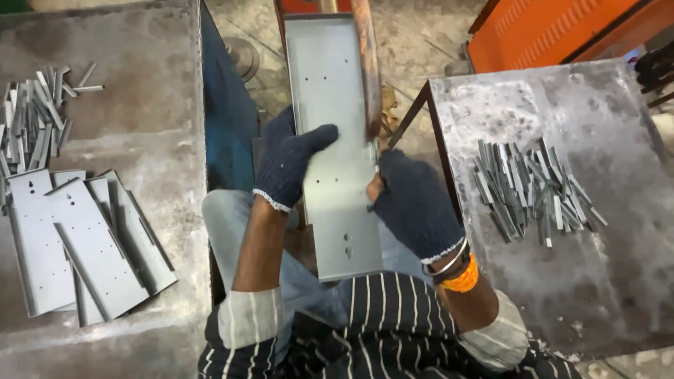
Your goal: The person sits between work tables holding a painted metal channel part and files its edges with a hand file, rotating the part to reach different sides. At times they hold a piece against a spinning grinding wheel, producing sparks, then place finished parts on the table and pick up new ones.
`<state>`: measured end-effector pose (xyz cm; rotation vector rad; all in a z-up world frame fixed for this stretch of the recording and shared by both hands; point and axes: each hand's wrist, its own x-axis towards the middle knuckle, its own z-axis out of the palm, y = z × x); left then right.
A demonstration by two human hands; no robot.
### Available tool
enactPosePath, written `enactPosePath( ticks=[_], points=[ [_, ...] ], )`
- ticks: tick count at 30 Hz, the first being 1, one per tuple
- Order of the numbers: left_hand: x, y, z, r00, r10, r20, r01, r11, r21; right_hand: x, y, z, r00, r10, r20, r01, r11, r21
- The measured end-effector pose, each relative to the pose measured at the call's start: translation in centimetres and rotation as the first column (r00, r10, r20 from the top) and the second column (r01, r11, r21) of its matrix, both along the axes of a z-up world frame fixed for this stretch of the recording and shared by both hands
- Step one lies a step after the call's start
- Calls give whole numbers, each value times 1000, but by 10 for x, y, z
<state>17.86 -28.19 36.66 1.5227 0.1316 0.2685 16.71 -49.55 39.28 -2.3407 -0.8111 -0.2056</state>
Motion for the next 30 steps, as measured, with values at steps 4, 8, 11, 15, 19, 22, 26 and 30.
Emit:
enactPosePath(
  ticks=[4,8,11,15,19,22,26,30],
  points=[
    [-7,-4,-15,1000,9,-9,-8,999,36,-6,-1,-6,998,22,65,-23,1000,14],
    [-16,-11,-8,999,45,-23,-47,997,-60,-10,2,8,999,-14,52,15,1000,-21],
    [-43,-9,-14,995,96,1,-96,995,-23,-19,17,23,995,-95,-22,93,993,-75],
    [-88,9,-37,956,292,-6,-292,956,0,-20,53,-21,986,-164,20,165,965,-202],
    [-167,46,-103,777,623,-85,-616,782,97,-44,95,-67,956,291,33,-281,943,-180],
    [-257,94,-185,571,798,-196,-815,580,-13,-82,118,-84,875,473,-108,-484,864,-140],
    [-396,143,-260,260,914,-310,-951,298,80,-101,137,-94,786,587,-195,-605,795,-41],
    [-494,161,-274,114,965,-238,-972,157,174,-104,152,-94,740,621,-260,-643,766,0]
  ],
)
